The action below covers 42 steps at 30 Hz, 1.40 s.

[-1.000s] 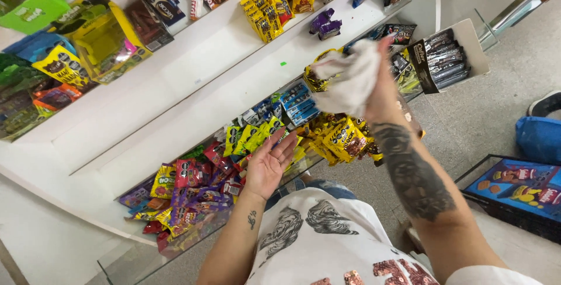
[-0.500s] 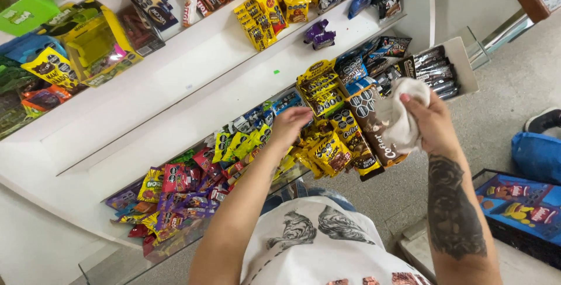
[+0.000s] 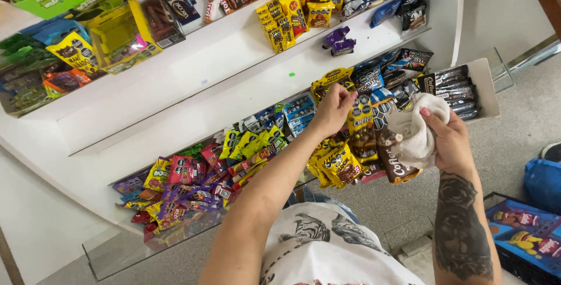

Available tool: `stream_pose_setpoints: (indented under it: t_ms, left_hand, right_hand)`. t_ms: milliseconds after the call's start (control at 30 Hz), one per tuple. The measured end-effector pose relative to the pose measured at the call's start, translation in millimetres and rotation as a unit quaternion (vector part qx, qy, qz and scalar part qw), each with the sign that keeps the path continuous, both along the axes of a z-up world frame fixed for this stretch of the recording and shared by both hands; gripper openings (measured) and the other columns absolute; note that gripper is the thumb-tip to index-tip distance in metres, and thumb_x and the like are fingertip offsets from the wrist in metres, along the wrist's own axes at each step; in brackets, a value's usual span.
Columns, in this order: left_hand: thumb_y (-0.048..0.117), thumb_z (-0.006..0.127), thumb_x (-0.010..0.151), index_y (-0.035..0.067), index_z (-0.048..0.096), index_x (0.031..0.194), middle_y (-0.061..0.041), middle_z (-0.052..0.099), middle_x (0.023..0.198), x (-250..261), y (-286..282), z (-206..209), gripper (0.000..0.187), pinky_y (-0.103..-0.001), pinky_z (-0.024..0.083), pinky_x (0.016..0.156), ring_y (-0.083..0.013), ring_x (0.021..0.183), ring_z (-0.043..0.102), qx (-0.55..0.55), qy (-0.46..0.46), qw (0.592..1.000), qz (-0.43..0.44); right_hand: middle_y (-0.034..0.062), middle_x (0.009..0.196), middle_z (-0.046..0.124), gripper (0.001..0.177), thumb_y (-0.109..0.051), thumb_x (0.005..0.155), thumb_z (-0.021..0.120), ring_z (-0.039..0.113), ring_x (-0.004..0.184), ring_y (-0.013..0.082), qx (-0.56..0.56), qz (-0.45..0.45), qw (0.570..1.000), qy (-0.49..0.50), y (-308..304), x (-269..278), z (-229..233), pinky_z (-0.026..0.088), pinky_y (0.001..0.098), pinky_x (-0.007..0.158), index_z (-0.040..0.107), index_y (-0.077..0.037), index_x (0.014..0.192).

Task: Cleaning a display shelf with a cloth and organizing various candy and snack packages in a retail setting.

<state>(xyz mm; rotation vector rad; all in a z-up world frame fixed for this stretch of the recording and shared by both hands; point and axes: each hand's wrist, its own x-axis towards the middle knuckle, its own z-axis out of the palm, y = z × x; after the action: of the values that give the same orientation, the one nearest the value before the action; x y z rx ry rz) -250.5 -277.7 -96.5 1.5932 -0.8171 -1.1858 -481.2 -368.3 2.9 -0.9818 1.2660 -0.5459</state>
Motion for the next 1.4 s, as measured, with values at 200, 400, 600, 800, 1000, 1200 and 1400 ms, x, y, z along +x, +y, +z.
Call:
stream_pose_setpoints:
  t_ms: [200,400,600,800,1000,1200,1400]
  left_hand:
    - [0.041,0.051,0.099,0.003,0.042,0.109,-0.020,0.059,0.107,30.3,-7.8,21.7,0.040,-0.037,0.062,0.067,-0.0299,0.091,0.065,-0.073,0.160,0.965,0.194]
    - [0.058,0.055,0.093,0.018,0.051,0.066,0.007,0.025,0.051,57.8,21.8,104.2,0.049,-0.031,0.024,0.048,-0.0079,0.043,0.021,-0.037,0.138,0.951,0.273]
    - [0.044,0.059,0.104,0.014,0.068,0.071,0.003,0.053,0.057,74.2,41.9,110.6,0.045,-0.023,0.038,0.057,-0.0076,0.057,0.048,-0.120,0.114,0.916,0.366]
    - [0.048,0.064,0.101,0.002,0.070,0.097,-0.021,0.070,0.087,150.1,83.7,79.1,0.047,-0.046,0.061,0.077,-0.0341,0.084,0.072,-0.102,0.212,0.845,0.480]
    - [0.046,0.065,0.101,0.007,0.071,0.109,-0.012,0.070,0.099,241.0,116.1,29.8,0.041,-0.040,0.059,0.083,-0.0285,0.097,0.069,-0.175,0.230,0.785,0.547]
    - [0.038,0.053,0.110,0.012,0.073,0.107,-0.006,0.069,0.104,265.2,69.9,-10.4,0.032,-0.039,0.053,0.096,-0.0198,0.102,0.067,-0.161,0.071,0.835,0.522]
    - [0.028,0.062,0.106,0.009,0.073,0.109,-0.009,0.061,0.111,300.8,-8.1,-80.5,0.022,-0.039,0.042,0.110,-0.0210,0.116,0.060,-0.231,-0.133,0.827,0.495]
  right_hand:
    - [-0.0031,0.096,0.074,0.020,-0.030,0.101,0.069,0.071,0.075,0.0086,-0.017,-0.021,1.000,-0.001,-12.5,6.0,2.4,0.060,0.0230,0.062,0.070,-0.016,0.116]
    - [-0.0098,0.092,0.063,0.041,-0.062,0.107,0.049,0.060,0.072,0.0022,-0.246,0.327,0.892,-0.191,-10.9,93.9,58.5,0.049,0.0153,0.062,0.061,-0.023,0.113]
    - [0.0040,0.116,0.058,0.030,-0.023,0.091,0.075,0.061,0.109,0.0284,-0.706,0.427,0.562,0.055,14.5,199.4,24.5,0.055,0.0392,0.092,0.071,-0.014,0.120]
    - [0.0052,0.103,0.063,0.015,-0.022,0.090,0.071,0.068,0.093,0.0309,-0.647,0.559,0.519,-0.018,69.4,237.0,30.6,0.058,0.0415,0.066,0.069,-0.015,0.102]
    - [0.0098,0.095,0.072,0.023,-0.017,0.085,0.075,0.077,0.085,0.0321,-0.416,0.721,0.530,0.162,58.1,251.7,14.9,0.064,0.0448,0.073,0.078,-0.015,0.107]
    - [0.0175,0.096,0.073,0.018,-0.018,0.089,0.075,0.076,0.082,0.0404,-0.436,0.596,0.646,0.193,17.5,272.9,0.7,0.062,0.0464,0.065,0.074,-0.007,0.103]
    - [0.0303,0.097,0.073,0.047,-0.045,0.093,0.071,0.071,0.090,0.0529,-0.369,0.578,0.688,0.237,1.8,318.0,-32.1,0.055,0.0612,0.081,0.055,-0.009,0.118]
